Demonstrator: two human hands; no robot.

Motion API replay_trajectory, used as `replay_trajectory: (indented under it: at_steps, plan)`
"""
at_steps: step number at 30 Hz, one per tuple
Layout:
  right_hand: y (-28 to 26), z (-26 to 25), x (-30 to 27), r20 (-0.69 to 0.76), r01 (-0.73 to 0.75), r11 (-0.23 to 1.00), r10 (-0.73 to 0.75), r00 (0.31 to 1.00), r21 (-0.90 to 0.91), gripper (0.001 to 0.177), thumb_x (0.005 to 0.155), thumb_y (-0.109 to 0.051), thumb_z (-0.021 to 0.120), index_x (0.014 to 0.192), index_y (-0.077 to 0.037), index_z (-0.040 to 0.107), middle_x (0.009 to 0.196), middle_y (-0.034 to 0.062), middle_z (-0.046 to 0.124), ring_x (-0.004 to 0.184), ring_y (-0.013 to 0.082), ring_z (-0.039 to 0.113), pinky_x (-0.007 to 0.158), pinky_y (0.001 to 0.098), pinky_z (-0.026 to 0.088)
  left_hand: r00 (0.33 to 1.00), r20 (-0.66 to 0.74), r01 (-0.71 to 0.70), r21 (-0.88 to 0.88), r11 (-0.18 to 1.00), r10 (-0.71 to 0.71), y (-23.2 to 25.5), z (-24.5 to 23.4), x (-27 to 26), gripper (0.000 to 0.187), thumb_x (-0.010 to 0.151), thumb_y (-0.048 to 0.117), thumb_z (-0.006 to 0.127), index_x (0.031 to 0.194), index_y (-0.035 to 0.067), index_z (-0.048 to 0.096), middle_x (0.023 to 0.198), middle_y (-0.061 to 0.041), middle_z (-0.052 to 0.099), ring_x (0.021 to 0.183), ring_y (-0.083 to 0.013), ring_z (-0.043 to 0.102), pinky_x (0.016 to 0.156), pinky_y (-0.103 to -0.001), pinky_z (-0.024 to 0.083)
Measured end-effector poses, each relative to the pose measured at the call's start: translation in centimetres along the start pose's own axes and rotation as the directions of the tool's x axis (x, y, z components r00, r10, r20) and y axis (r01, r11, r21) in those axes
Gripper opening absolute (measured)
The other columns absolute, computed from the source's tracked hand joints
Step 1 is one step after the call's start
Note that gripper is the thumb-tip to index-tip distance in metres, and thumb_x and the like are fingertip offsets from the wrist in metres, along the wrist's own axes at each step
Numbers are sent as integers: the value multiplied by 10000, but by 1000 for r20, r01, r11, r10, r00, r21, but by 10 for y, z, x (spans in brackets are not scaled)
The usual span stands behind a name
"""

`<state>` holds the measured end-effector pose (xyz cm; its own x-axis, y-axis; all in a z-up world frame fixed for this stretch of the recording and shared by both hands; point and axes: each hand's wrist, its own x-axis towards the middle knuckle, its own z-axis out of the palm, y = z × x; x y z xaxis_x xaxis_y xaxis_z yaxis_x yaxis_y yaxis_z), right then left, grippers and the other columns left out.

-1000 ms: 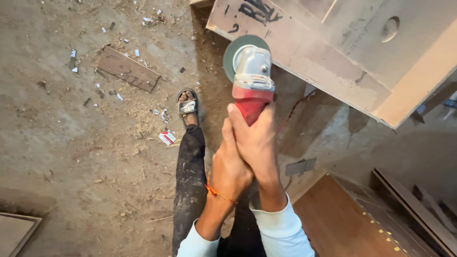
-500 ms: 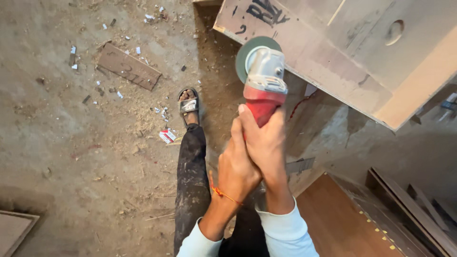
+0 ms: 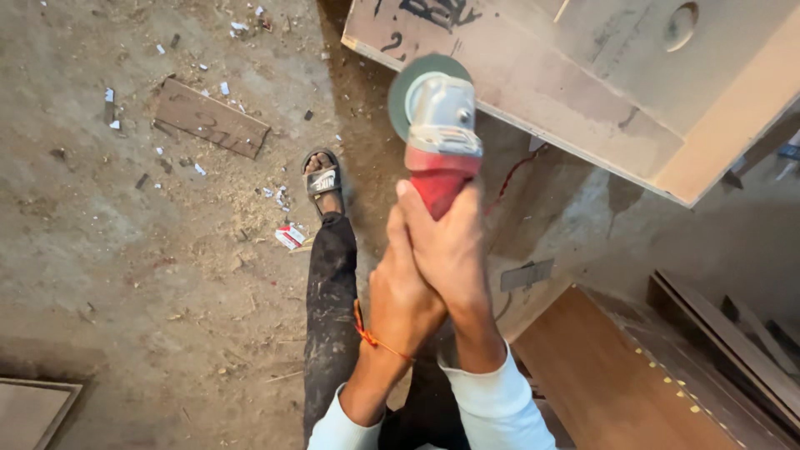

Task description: The person uses a handheld angle grinder with a sanding disc to smooth the edges and underside of a wooden cabinet. They move the tool along the edges and periodically touch the surface with their hand.

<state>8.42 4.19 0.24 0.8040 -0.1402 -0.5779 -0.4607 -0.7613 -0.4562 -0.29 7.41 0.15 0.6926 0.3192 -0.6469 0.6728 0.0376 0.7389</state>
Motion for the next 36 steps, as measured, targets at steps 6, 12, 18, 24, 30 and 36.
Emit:
replay_trajectory:
  at_steps: [6,12,18,24,30,36]
  plan:
    - [37,-22,4,-26,23,998,-22,999,63,498,882,-362,772,1117,31,576,924,166,709,800,236,668,732,398,568,997,48,-57,23,998,56,-11,34,-8,896,825,263,778,1533,-5,299,1114,-313,688,926,-513,681,727,-569,534]
    - [49,-44,6,-133,-35,994,49,990,99,409,901,-338,767,1054,13,625,909,95,699,775,158,639,693,354,551,980,184,-104,127,986,80,-7,49,-14,939,797,254,783,1546,-5,279,1105,-311,678,833,-529,657,683,-596,517]
    - [12,-7,-6,49,29,988,-37,998,149,450,866,-359,780,1098,-5,629,902,111,717,755,193,670,672,367,566,1000,-27,5,-21,1000,-5,-9,7,-8,835,884,244,731,1563,23,298,1058,-305,710,920,-497,701,730,-552,556]
    - [-7,8,-7,60,35,999,-34,998,-15,615,857,-431,768,1219,10,539,960,242,711,877,396,730,753,465,559,998,-49,-41,0,999,41,-3,-14,1,836,896,234,707,1568,8,265,1075,-305,711,937,-499,702,721,-531,563]
    - [24,-22,3,-57,-51,998,49,997,-34,625,842,-427,770,1190,33,530,943,244,716,851,357,740,758,454,561,987,22,-157,-5,988,157,1,24,-9,869,881,265,750,1542,-27,267,1137,-325,686,932,-528,680,703,-554,540]
    - [65,-50,13,-18,-180,970,186,982,164,486,852,-390,743,1017,51,625,843,205,744,740,277,718,702,414,577,975,111,-195,27,980,191,-7,66,-15,866,878,282,745,1548,-5,276,1147,-306,689,917,-528,666,697,-575,522]
